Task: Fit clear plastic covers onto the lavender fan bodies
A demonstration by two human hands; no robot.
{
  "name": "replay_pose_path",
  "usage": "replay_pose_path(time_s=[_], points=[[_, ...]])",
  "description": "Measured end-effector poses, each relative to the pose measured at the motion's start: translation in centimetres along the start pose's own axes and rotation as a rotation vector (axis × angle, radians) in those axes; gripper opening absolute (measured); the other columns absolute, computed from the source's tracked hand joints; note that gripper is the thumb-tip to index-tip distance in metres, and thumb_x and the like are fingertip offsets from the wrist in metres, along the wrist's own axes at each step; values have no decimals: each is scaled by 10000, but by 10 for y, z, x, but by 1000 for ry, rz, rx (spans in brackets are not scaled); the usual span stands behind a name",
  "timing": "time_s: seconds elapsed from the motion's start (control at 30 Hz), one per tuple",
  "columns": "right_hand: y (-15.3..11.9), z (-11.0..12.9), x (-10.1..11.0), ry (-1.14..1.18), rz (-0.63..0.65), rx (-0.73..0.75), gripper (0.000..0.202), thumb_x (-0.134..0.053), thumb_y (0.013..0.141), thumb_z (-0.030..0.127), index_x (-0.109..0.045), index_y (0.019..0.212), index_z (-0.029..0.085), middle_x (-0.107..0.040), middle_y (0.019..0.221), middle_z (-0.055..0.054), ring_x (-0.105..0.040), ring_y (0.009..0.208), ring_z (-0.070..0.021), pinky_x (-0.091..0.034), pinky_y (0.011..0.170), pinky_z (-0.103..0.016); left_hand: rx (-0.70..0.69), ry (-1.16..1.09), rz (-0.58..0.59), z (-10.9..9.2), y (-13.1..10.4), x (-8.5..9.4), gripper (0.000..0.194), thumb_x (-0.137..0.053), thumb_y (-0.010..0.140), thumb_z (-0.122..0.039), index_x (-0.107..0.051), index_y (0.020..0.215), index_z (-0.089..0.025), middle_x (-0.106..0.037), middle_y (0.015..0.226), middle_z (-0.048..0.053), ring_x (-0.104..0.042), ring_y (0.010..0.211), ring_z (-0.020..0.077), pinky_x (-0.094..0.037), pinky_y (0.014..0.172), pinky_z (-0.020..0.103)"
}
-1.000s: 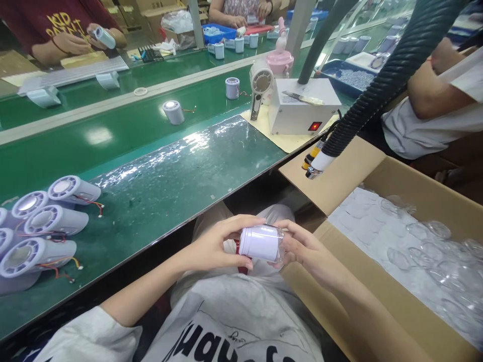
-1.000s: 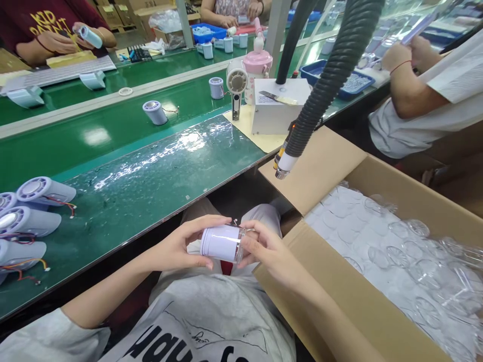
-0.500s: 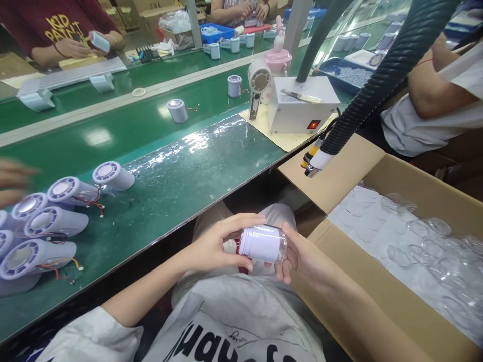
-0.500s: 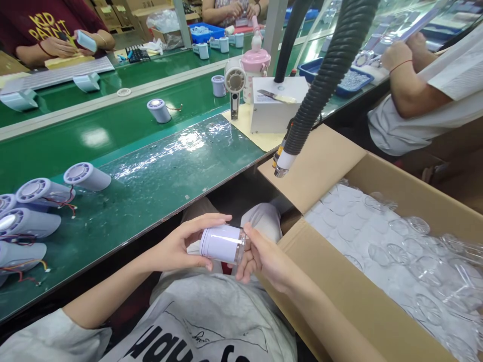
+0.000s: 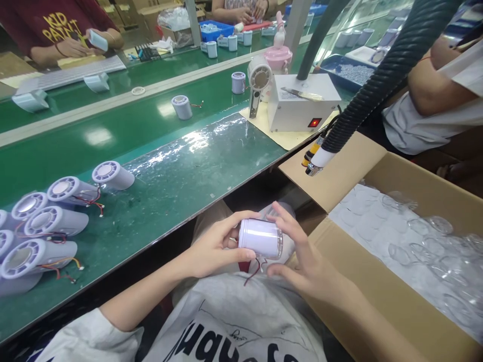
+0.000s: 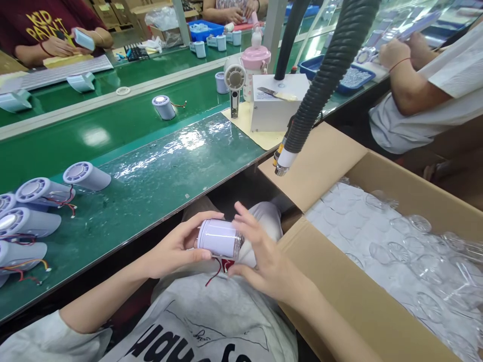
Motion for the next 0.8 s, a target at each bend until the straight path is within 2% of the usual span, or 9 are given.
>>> replay_pose_path(time_s=[0.07,0.1,0.23,0.3,0.37,0.57,0.7,0.77,0.8], points=[[-1,0,2,-119,21,128,564,-545,946,108,-413,1406,406,-321,1555,-31,-391,1381,-259,-396,1106,-470,37,-36,24,1,0,1,575,-708,823,-321,-461,1342,-337,-610,1142,47,-645,875,166,-559,752,305],[-1,1,3,-95,25,105,539,-541,940,93,-458,1383,390,-391,1515,-35,-427,1357,-256,-432,1081,-450,40,-25,30,1,0,1,601,-722,810,-325,-460,1350,-340,-610,1167,52,-649,894,175,-560,765,313],[-2,2,0,414,36,-296,579,-717,862,336,-469,1386,325,-564,1361,-81,-590,1194,-280,-559,931,-400,-33,84,50,0,0,3,739,-813,712,-261,-488,1369,-348,-528,1374,61,-565,1199,247,-484,1002,362],[-4,3,-2,636,41,-447,575,-726,853,376,-482,1372,332,-609,1300,-69,-635,1119,-261,-574,889,-382,-26,59,79,0,-1,3,748,-793,734,-228,-465,1392,-367,-484,1431,60,-535,1250,248,-459,1043,377],[-5,5,-2,690,38,-524,545,-741,841,349,-522,1340,341,-632,1262,-53,-655,1061,-244,-580,853,-364,15,-3,98,1,-3,3,744,-758,771,-208,-429,1418,-375,-492,1428,63,-564,1216,230,-465,1034,379],[-7,8,-7,569,50,-632,583,-769,784,211,-570,1324,305,-713,1094,-28,-687,791,-190,-572,792,-350,126,-171,122,12,-1,2,815,-771,729,-153,-411,1442,-313,-627,1252,75,-636,1065,215,-516,917,349],[-3,9,-14,519,57,-612,545,-691,852,297,-530,1372,268,-669,1232,-55,-689,941,-225,-549,863,-365,211,-181,115,24,3,-2,782,-738,757,-237,-387,1454,-274,-638,1251,103,-664,1007,225,-541,855,358],[-6,-2,-1,288,42,-601,463,-646,881,369,-585,1324,250,-654,1265,-58,-683,974,-227,-545,878,-354,251,-75,66,15,3,10,672,-720,765,-309,-476,1389,-260,-659,1239,88,-661,1036,242,-538,871,353],[-11,-11,14,114,-10,-631,411,-605,905,396,-621,1284,238,-656,1264,-60,-675,994,-226,-537,898,-352,250,29,37,5,4,23,623,-737,739,-325,-541,1327,-263,-670,1234,64,-652,1062,254,-533,882,339]])
Point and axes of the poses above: each hand's wrist, its own y-axis towards the middle knuckle, its own x-axis out of the back of the hand, z = x × y, the point moved 1 cm from there along y, towards the middle knuckle
